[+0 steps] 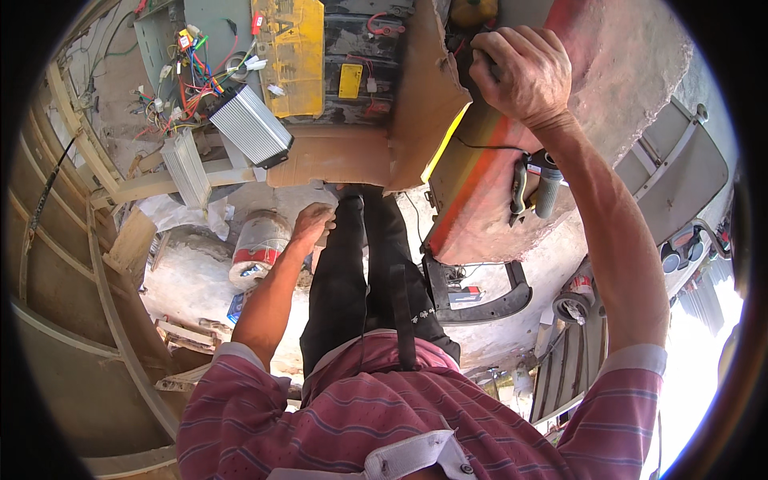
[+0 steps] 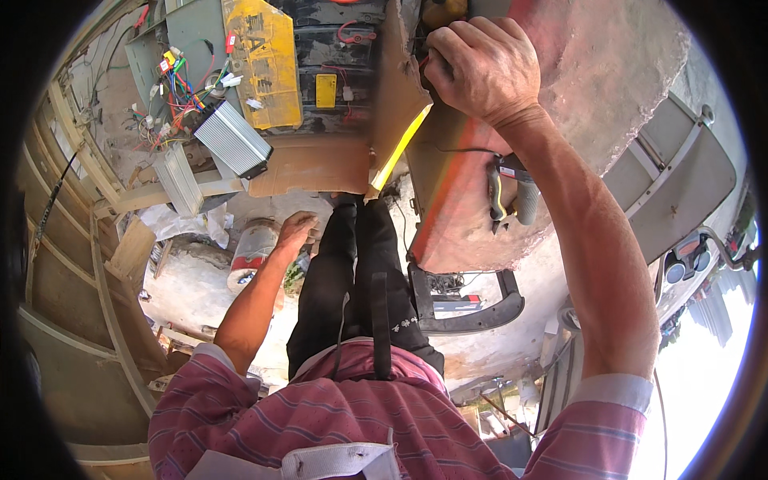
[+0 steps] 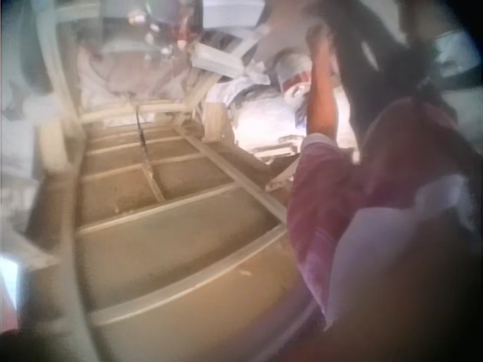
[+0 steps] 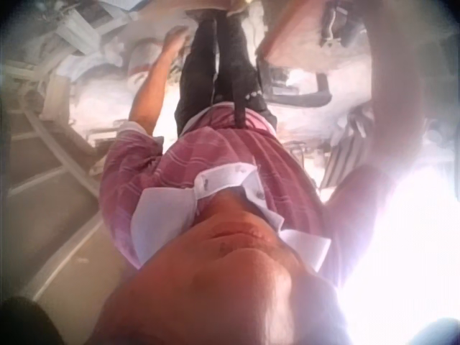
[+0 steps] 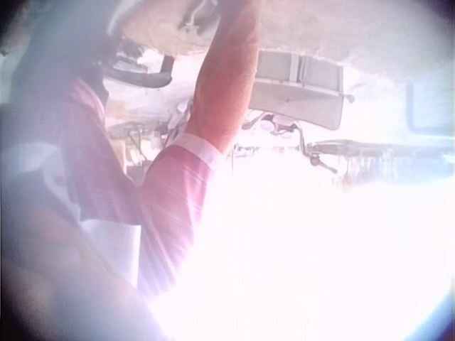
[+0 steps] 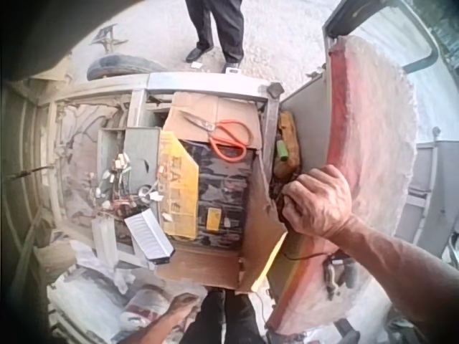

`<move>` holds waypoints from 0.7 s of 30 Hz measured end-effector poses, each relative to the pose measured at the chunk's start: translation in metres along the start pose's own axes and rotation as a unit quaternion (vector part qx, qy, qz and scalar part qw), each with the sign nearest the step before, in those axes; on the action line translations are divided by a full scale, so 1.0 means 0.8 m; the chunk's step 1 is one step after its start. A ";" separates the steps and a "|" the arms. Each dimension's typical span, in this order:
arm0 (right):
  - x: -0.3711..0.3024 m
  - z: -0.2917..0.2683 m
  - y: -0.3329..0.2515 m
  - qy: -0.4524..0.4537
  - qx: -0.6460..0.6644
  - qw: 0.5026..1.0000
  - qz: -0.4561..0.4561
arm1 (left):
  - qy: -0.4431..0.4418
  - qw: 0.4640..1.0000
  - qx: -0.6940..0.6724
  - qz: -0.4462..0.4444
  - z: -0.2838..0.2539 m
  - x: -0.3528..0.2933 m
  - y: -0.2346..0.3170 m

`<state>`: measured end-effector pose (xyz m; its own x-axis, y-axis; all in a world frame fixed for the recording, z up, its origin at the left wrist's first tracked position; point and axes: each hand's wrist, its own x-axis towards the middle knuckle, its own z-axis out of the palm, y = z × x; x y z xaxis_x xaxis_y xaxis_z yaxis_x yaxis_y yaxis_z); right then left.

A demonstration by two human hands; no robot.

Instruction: The person works on a small electronic device with exposed wires, repeatedly connecting and disconnecting plugs and wires. They occasionally stand, walk around the workshop, and return to continue manipulating the wiring and components.

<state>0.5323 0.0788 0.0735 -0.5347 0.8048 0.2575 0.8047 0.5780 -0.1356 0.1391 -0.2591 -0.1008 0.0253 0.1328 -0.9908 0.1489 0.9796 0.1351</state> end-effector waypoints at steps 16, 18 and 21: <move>0.007 -0.016 -0.006 -0.041 -0.025 0.999 -0.016 | -0.017 0.998 0.013 -0.051 0.022 0.042 -0.051; 0.008 -0.004 -0.004 -0.007 -0.021 0.999 -0.032 | -0.016 0.998 0.023 -0.049 0.023 0.039 -0.064; 0.005 0.001 -0.006 -0.012 -0.018 1.000 -0.012 | -0.021 0.998 0.042 -0.040 0.025 0.037 -0.073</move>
<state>0.5257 0.0796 0.0744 -0.5599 0.7941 0.2366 0.8001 0.5923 -0.0945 0.1507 -0.3157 -0.1379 0.0502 0.0467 -0.9976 0.2348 0.9704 0.0572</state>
